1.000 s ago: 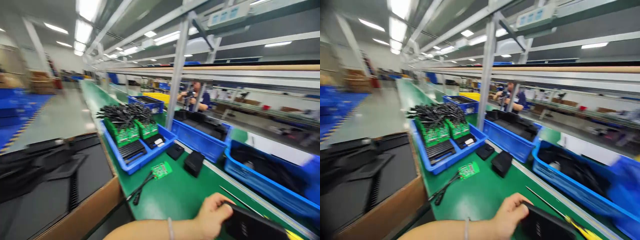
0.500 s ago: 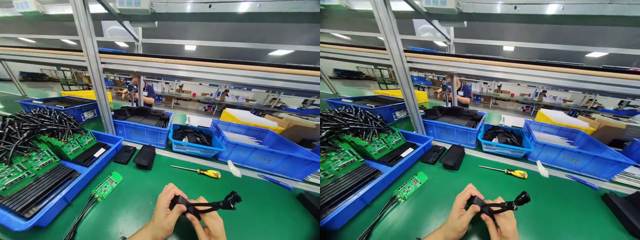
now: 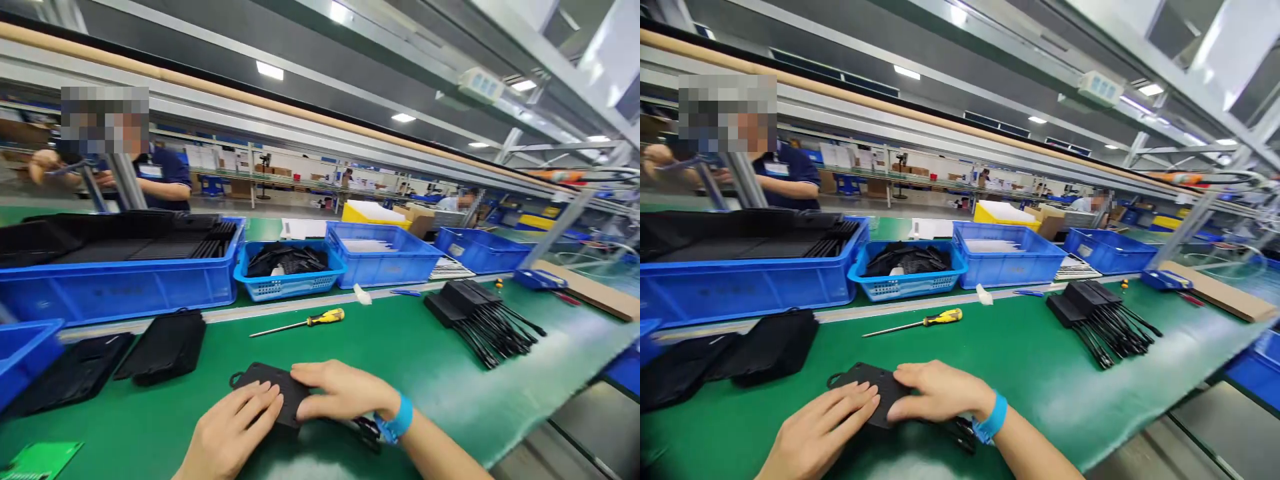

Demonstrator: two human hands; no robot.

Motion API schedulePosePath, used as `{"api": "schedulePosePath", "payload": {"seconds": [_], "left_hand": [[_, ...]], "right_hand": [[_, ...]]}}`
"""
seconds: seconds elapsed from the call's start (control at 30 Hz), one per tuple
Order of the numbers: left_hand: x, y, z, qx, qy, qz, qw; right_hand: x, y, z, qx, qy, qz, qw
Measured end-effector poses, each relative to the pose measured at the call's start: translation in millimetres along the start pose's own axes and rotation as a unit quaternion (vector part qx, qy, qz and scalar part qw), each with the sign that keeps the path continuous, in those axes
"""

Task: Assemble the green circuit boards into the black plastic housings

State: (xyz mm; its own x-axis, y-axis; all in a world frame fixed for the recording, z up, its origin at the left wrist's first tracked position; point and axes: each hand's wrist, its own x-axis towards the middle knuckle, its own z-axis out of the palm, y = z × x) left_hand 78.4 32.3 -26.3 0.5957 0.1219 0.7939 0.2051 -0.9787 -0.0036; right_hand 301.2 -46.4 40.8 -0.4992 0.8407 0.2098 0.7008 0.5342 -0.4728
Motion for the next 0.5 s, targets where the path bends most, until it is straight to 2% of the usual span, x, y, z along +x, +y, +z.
{"api": "schedulePosePath", "payload": {"seconds": [0.1,0.2,0.27,0.33,0.43,0.5], "left_hand": [[1.4,16.2,8.5,0.029,-0.001,0.028,0.999],[8.8,23.3,12.1,0.056,-0.015,0.041,0.997],[13.1,20.2,12.5,0.071,-0.015,0.044,0.996],[14.0,13.8,13.2,0.07,-0.009,0.026,0.997],[9.9,6.0,17.3,0.06,-0.007,-0.001,0.998],[6.7,4.3,21.8,0.055,-0.014,0.002,0.998]], "right_hand": [[-3.3,-17.1,20.2,-0.198,0.015,0.046,0.979],[-19.7,-12.7,22.7,-0.287,0.036,0.08,0.954],[-41.8,10.9,2.4,-0.316,0.066,0.165,0.932],[-72.6,48.3,-31.8,-0.36,0.107,0.31,0.874],[-128.1,111.3,-88.7,-0.394,0.147,0.454,0.786],[-163.7,146.3,-117.7,-0.405,0.151,0.547,0.717]]}}
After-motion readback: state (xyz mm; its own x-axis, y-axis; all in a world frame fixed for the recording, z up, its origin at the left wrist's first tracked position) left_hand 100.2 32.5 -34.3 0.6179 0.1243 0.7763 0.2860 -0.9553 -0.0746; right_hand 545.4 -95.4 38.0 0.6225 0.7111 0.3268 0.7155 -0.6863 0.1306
